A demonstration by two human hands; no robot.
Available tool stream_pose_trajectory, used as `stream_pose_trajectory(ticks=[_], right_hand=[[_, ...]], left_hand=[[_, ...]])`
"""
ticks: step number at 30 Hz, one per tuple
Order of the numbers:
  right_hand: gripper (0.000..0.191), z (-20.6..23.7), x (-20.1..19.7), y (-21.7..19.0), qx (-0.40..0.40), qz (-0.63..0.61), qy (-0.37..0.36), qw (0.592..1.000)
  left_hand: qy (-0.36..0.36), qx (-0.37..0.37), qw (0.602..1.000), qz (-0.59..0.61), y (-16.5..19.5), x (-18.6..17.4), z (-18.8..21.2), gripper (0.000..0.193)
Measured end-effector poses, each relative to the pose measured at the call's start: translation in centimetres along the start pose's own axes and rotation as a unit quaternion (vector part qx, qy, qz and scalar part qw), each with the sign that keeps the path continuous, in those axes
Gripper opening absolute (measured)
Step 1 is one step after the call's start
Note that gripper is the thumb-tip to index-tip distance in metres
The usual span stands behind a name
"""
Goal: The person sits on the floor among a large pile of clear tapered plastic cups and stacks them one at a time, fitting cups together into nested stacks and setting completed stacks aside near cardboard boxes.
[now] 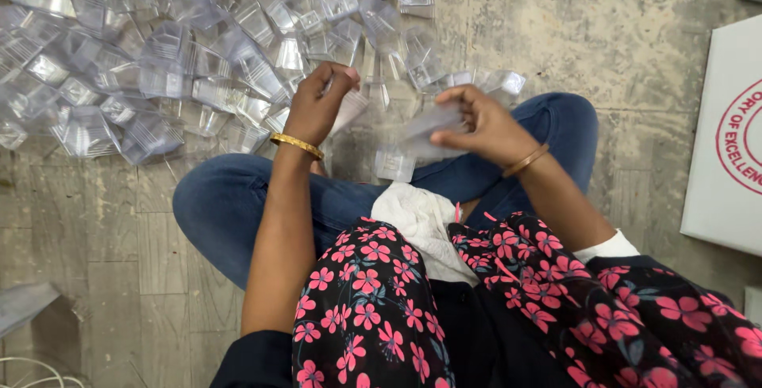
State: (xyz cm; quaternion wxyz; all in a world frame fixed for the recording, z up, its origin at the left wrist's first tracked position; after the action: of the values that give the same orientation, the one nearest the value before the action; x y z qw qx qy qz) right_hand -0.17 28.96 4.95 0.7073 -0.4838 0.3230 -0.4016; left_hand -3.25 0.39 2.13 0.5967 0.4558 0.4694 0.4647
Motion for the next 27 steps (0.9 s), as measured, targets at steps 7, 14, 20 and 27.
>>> stream_pose_trajectory(ticks=[7, 14, 20, 27], right_hand=[[0.061, 0.1, -0.7, -1.2, 0.01, 0.021, 0.071, 0.997], [0.046, -0.2, -2.0, 0.2, 0.161, -0.224, 0.119, 0.954], [0.052, -1.2, 0.3, 0.2, 0.179, -0.322, 0.082, 0.926], [0.055, -1.2, 0.2, -0.8, -0.005, -0.162, -0.014, 0.987]], left_hand=[[-0.016, -0.035, 0.992, -0.122, 1.8, 0.9, 1.0, 0.034], [-0.172, 0.096, 0.978, -0.067, 3.1, 4.4, 1.9, 0.057], [-0.164, 0.053, 0.971, -0.165, 1.4, 5.3, 1.4, 0.042], [-0.159, 0.052, 0.978, -0.122, 0.6, 4.9, 0.6, 0.037]])
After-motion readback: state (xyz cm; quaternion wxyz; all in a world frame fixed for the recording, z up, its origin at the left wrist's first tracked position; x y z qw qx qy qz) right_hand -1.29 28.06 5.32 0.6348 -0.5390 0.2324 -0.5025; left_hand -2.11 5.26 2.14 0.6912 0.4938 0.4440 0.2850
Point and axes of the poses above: each hand's wrist, its own z-axis away from the middle knuckle, its own x-axis out of the palm, y = z × x, the point moved 4 cm from there along -z, towards the middle knuckle, and after that the axes turned 5 degrees about -z, right-handed, at the moved point
